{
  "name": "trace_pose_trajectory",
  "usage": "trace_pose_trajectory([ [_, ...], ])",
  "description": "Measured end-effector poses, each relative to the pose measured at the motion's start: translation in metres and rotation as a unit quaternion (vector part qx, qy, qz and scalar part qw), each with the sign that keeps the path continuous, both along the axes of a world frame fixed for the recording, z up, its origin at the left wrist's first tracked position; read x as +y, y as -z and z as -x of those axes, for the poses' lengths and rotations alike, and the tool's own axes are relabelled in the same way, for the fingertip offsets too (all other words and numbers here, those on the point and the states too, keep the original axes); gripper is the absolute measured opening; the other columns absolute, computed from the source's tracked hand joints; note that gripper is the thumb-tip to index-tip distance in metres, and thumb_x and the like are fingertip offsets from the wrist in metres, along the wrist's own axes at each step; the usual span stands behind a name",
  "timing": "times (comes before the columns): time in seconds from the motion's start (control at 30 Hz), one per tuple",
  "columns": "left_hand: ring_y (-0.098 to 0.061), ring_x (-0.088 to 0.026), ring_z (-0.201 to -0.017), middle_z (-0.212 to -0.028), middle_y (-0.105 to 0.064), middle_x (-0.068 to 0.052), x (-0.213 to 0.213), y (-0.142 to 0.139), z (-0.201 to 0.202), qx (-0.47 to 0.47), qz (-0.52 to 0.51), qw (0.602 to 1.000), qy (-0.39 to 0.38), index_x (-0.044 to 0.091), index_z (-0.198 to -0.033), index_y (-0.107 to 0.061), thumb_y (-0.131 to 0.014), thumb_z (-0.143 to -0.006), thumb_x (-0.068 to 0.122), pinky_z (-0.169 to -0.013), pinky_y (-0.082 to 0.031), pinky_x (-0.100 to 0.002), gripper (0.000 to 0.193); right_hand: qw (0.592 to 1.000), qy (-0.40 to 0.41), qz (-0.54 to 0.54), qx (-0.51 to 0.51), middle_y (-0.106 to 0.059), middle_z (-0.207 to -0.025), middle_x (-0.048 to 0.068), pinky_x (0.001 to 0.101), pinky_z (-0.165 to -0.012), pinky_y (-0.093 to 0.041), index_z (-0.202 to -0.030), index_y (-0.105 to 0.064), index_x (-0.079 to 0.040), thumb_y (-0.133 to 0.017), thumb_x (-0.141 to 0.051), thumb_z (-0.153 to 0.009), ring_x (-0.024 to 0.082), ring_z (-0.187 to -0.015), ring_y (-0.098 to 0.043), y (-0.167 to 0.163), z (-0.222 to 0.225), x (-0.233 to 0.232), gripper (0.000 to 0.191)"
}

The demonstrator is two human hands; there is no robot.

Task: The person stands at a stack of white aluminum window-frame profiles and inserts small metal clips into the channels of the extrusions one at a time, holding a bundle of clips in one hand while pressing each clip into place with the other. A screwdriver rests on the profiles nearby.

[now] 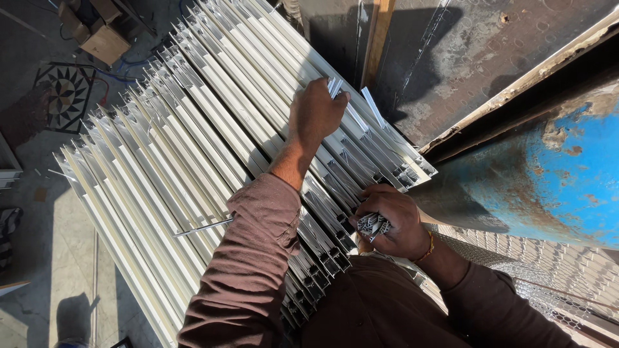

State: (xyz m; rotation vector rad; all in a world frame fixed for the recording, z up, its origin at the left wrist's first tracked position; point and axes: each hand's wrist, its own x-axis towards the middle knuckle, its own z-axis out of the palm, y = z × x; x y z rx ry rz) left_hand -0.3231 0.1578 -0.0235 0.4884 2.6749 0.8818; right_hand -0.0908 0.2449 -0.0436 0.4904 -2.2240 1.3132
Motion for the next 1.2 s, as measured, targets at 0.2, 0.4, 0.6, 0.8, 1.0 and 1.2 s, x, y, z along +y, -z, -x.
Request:
trace_pose_trajectory([
  [0.2,-0.077,-0.026,-0.088,-0.095,-0.078,-0.012,0.006,-0.009,-0.032,0.229,-0.022,0.961,0.153,0.005,-0.108,-0.069,-0.072,-0.089,0.031,-0.074,-0.062,-0.040,0.033,1.000,-0.004,-0.004,0.003,-0.071,-0.079,0.005,0.0447,-0.093,-0.060,-0.095,-0.064,-0.010,-0.079,-0.018,-0.085,0.023,-0.074,-0.074,0.009,0.002,-0.001,0.020],
  [0.4,-0.078,-0.025,-0.083,-0.096,-0.076,-0.014,0.004,-0.023,-0.026,0.150,0.005,0.987,0.060,0.002,-0.114,-0.064,-0.071,-0.096,0.033,-0.067,-0.063,-0.037,0.036,1.000,0.000,-0.009,-0.008,-0.072,-0.079,0.006,0.0460,-0.094,-0.060,-0.093,-0.065,-0.009,-0.079,-0.016,-0.085,0.023,-0.072,-0.072,0.010,-0.001,-0.001,0.017],
  [0.6,-0.077,-0.029,-0.082,-0.091,-0.077,-0.007,0.001,-0.041,-0.060,0.272,-0.019,0.928,0.253,0.008,-0.102,-0.065,-0.073,-0.089,0.022,-0.066,-0.060,-0.046,0.021,1.000,-0.003,-0.010,-0.006,-0.070,-0.079,0.006,0.0462,-0.094,-0.058,-0.094,-0.065,-0.009,-0.079,-0.016,-0.082,0.026,-0.076,-0.072,0.007,-0.001,0.000,0.019],
  [0.8,-0.077,-0.026,-0.077,-0.084,-0.072,-0.008,0.001,-0.041,-0.037,0.187,-0.084,0.973,0.109,0.009,-0.096,-0.062,-0.074,-0.089,0.026,-0.066,-0.062,-0.043,0.022,1.000,-0.017,0.007,-0.021,-0.071,-0.074,0.003,0.0476,-0.095,-0.060,-0.091,-0.066,-0.011,-0.079,-0.016,-0.081,0.021,-0.069,-0.072,0.005,0.002,-0.001,0.017],
  [1.0,-0.075,-0.022,-0.085,-0.089,-0.071,-0.004,0.002,-0.003,-0.069,0.377,-0.046,0.852,0.361,0.009,-0.100,-0.062,-0.070,-0.095,0.015,-0.063,-0.058,-0.040,0.011,1.000,-0.026,-0.004,-0.005,-0.073,-0.081,0.006,0.0477,-0.096,-0.058,-0.094,-0.065,-0.009,-0.076,-0.015,-0.080,0.026,-0.076,-0.073,0.002,0.001,0.001,0.019],
  [1.2,-0.047,-0.015,-0.059,-0.071,-0.051,-0.008,-0.003,0.002,-0.011,-0.169,-0.480,0.860,-0.023,0.010,-0.102,-0.065,-0.062,-0.103,0.024,-0.049,-0.038,-0.032,0.015,1.000,-0.007,-0.009,-0.027,-0.071,-0.076,0.004,0.0473,-0.097,-0.060,-0.092,-0.063,-0.011,-0.081,-0.014,-0.083,0.022,-0.071,-0.073,-0.001,-0.002,-0.002,0.020],
])
